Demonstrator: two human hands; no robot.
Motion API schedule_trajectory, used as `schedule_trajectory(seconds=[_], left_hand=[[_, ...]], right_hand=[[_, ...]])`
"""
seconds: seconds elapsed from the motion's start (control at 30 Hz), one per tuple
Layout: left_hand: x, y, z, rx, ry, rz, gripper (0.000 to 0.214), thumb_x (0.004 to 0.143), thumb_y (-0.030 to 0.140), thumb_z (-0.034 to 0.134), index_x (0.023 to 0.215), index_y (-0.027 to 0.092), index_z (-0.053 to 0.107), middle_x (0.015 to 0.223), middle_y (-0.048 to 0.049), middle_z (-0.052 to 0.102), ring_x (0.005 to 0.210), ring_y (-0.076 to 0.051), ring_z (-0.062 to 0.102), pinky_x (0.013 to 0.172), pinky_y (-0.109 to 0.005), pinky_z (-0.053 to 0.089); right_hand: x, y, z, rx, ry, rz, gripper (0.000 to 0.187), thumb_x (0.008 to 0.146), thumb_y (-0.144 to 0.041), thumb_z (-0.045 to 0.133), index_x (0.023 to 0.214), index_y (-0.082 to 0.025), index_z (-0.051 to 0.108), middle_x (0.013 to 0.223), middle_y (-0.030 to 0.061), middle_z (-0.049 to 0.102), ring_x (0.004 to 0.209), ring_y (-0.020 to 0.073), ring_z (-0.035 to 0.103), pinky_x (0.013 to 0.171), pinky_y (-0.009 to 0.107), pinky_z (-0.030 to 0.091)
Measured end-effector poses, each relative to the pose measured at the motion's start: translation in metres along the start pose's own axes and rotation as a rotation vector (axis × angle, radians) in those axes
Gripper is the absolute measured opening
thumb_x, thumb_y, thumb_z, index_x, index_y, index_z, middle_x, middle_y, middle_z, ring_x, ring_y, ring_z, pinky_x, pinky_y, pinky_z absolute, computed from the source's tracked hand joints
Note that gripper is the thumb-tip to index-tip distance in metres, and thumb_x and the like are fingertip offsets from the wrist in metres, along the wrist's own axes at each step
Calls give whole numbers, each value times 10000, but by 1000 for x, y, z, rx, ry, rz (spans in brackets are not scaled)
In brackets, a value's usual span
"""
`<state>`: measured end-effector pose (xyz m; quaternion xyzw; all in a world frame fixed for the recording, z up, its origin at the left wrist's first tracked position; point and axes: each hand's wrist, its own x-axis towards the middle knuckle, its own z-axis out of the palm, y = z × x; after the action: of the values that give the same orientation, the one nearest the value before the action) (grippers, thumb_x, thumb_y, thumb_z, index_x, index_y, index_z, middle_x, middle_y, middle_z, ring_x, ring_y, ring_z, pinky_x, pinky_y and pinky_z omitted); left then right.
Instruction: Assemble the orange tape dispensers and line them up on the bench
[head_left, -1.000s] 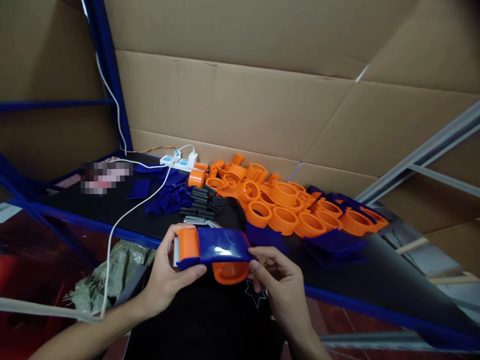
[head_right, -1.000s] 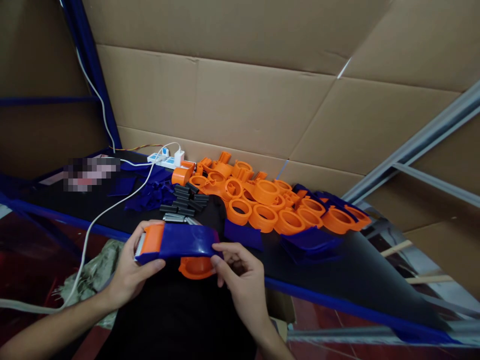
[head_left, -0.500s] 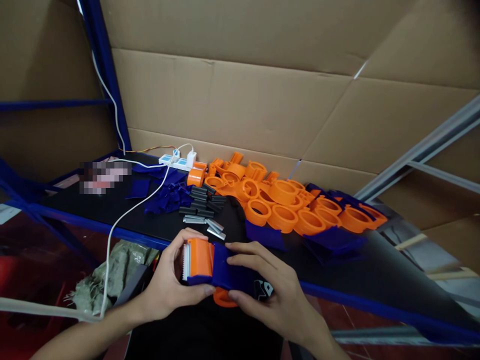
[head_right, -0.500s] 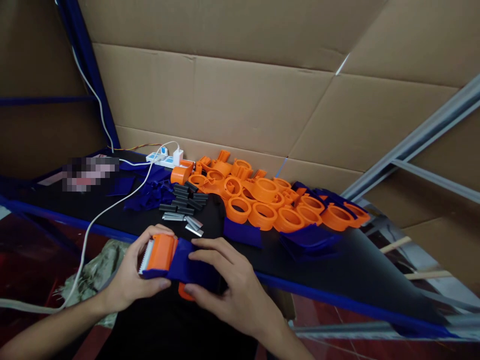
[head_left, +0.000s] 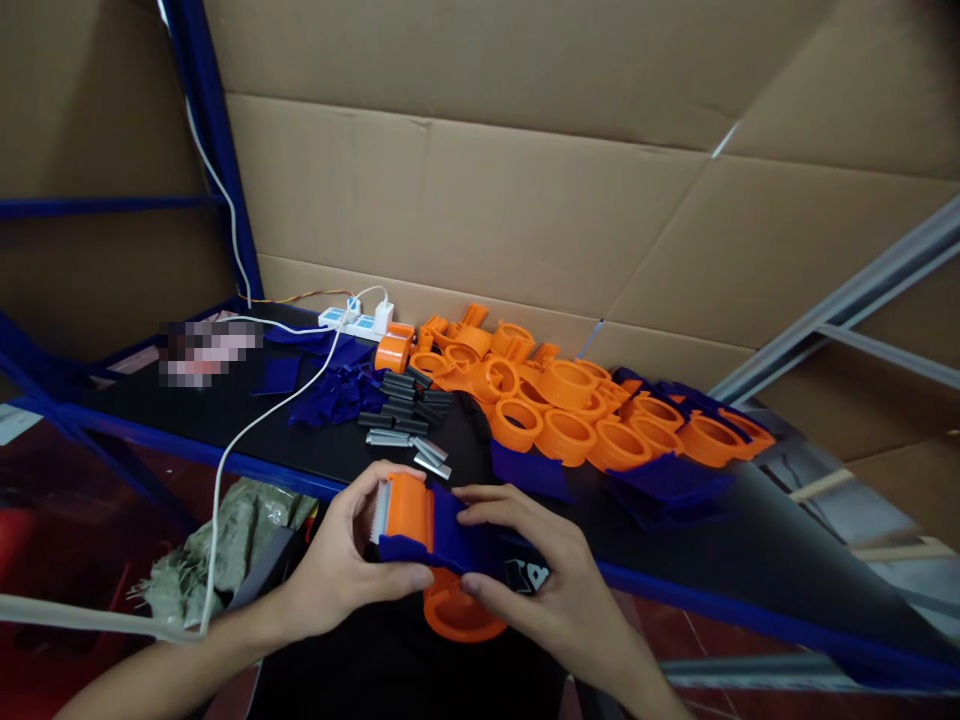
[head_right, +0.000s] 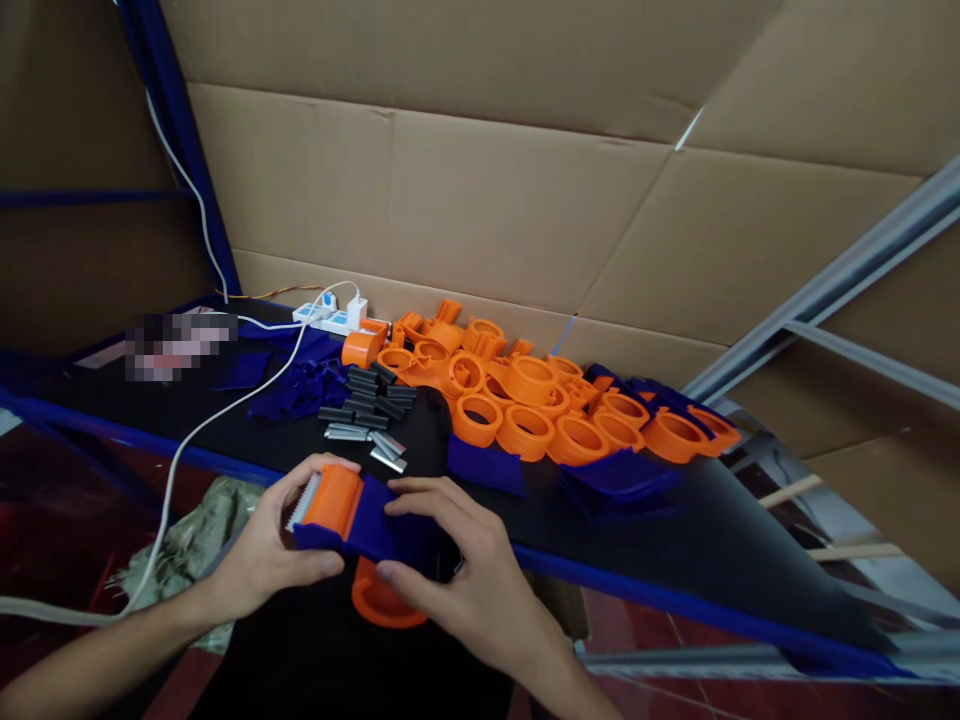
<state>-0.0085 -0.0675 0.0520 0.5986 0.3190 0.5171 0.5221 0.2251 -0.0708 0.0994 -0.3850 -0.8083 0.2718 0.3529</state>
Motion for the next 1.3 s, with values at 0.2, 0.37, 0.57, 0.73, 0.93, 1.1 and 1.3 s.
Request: schedule_trajectory(seconds=[0.2,0.37,0.57,0.73,0.93,1.1,1.3], left_hand=[[-7,-1,1,93,-64,119,679,586,302,920,1190,277,610,1143,-70,565,1043,-286,576,870,-374,480],[-10,0,-2,183,-140,228,743,545,276,937,1217,295,622,1126,-80,546,1049,-301,580,916,-436,484],[-7,-4,-12,273,-197,328,817,494,295,959,1245,292,636,1070,-96,582,990,-308,603,878,-462,528],[-5,-2,-10,265,-229,303,789,496,298,956,1223,287,652,1120,-112,599,1045,-326,611,911,-479,526],[-6,-6,-6,-7,23,70,666,642,322,885,1246,266,610,1198,-106,669,1096,-334,641,948,-441,513],[-5,-19,1,-247,124,-122,601,771,329,800,1320,256,567,1137,-91,681,1011,-287,661,948,-427,516],[1,-15,13,-480,-180,-137,737,777,298,813,1439,334,494,1459,-115,537,1354,-342,489,1105,-549,410]], right_hand=[[-1,3,10,265,41,49,224,828,-332,777,1018,-252,688,1025,35,683,952,187,643,868,286,489],[1,6,20,442,100,156,140,851,-335,750,853,-205,698,813,5,600,741,132,552,678,227,438],[4,3,22,525,42,242,253,819,-414,774,787,-176,694,761,0,571,679,122,516,641,232,428],[4,6,23,461,39,169,242,851,-407,748,786,-181,691,778,13,612,706,133,564,663,242,460],[-12,2,11,-106,65,-130,378,919,-373,676,1280,-262,664,1212,110,644,1122,246,606,939,369,520],[-31,2,3,-438,108,-280,520,894,-201,702,1395,-277,587,1215,100,672,1059,240,628,915,377,539],[-24,18,-61,-439,371,-76,293,929,-244,657,1212,-273,724,1056,60,737,911,207,680,827,330,534]])
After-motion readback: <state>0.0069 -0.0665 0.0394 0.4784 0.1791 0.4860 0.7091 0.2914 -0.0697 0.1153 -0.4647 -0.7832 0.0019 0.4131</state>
